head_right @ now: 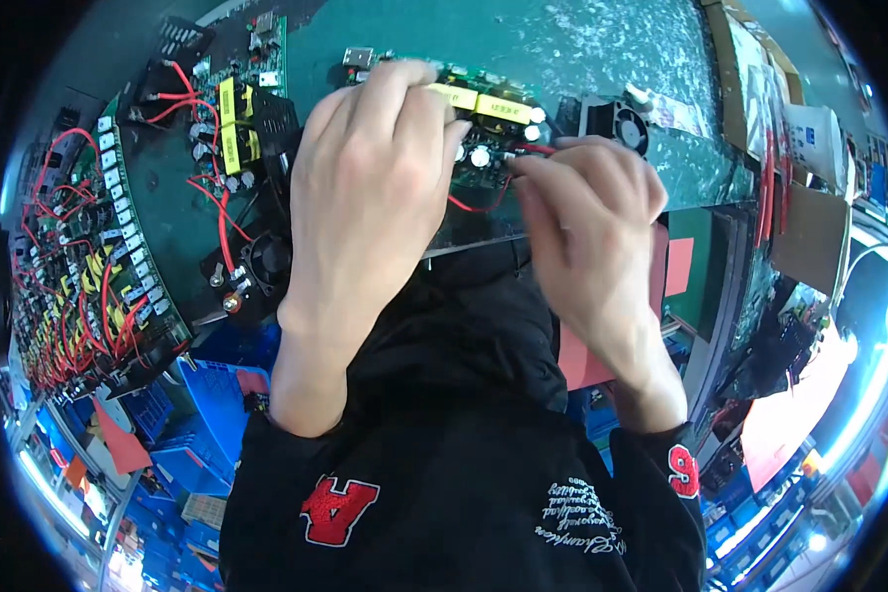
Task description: Assembling electronic components on a circuit board, including installing cooling fans and connecting wiring.
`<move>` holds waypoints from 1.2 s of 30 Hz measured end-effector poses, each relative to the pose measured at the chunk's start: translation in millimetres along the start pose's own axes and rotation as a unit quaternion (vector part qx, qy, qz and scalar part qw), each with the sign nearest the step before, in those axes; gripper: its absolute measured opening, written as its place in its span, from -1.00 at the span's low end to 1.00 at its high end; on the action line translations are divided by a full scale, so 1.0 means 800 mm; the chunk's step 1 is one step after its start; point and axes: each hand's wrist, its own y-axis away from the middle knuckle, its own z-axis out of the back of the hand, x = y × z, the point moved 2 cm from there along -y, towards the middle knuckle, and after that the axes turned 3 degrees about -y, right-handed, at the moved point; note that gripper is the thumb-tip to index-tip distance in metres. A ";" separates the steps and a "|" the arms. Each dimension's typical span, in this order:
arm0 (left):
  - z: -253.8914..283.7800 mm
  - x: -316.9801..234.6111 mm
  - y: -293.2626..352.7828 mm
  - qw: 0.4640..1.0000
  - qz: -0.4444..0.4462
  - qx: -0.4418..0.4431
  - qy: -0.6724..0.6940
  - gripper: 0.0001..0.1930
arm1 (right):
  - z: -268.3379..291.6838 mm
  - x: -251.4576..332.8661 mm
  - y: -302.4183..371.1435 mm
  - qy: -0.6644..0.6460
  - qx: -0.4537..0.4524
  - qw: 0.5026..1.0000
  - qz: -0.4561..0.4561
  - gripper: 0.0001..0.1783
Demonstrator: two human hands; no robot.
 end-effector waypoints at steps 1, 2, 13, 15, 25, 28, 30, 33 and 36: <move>-0.003 0.000 0.002 0.998 -0.024 -0.063 -0.018 -0.91 | 0.009 -0.015 0.002 0.010 -0.048 0.998 -0.026 -0.79; 0.001 -0.007 0.008 0.995 -0.019 -0.094 -0.013 -0.91 | 0.020 -0.037 0.002 0.046 -0.110 0.991 -0.061 -0.78; 0.003 -0.097 0.109 0.974 -0.137 0.052 0.173 -0.85 | 0.054 -0.162 -0.019 0.090 0.001 0.991 -0.096 -0.60; 0.001 -0.100 0.106 0.975 -0.099 0.072 0.187 -0.81 | 0.056 -0.172 -0.022 -0.056 0.067 0.974 -0.208 -0.60; -0.004 -0.110 0.064 0.989 -0.137 -0.035 0.052 -0.79 | 0.043 -0.209 -0.022 -0.073 0.061 0.965 -0.243 -0.57; -0.008 -0.114 0.028 0.990 -0.132 -0.026 -0.031 -0.52 | 0.041 -0.216 -0.025 -0.075 0.074 0.977 -0.183 -0.65; -0.012 -0.110 0.003 0.990 -0.129 0.028 -0.047 -0.31 | 0.048 -0.210 -0.016 -0.159 0.028 0.961 -0.223 -0.66; -0.017 -0.103 -0.021 0.981 -0.140 0.136 0.009 -0.25 | 0.065 -0.195 0.010 -0.343 -0.109 0.892 -0.274 -0.64; -0.008 -0.096 -0.036 0.979 -0.155 0.131 -0.015 -0.37 | 0.081 -0.187 0.047 -0.435 -0.201 0.835 -0.270 -0.68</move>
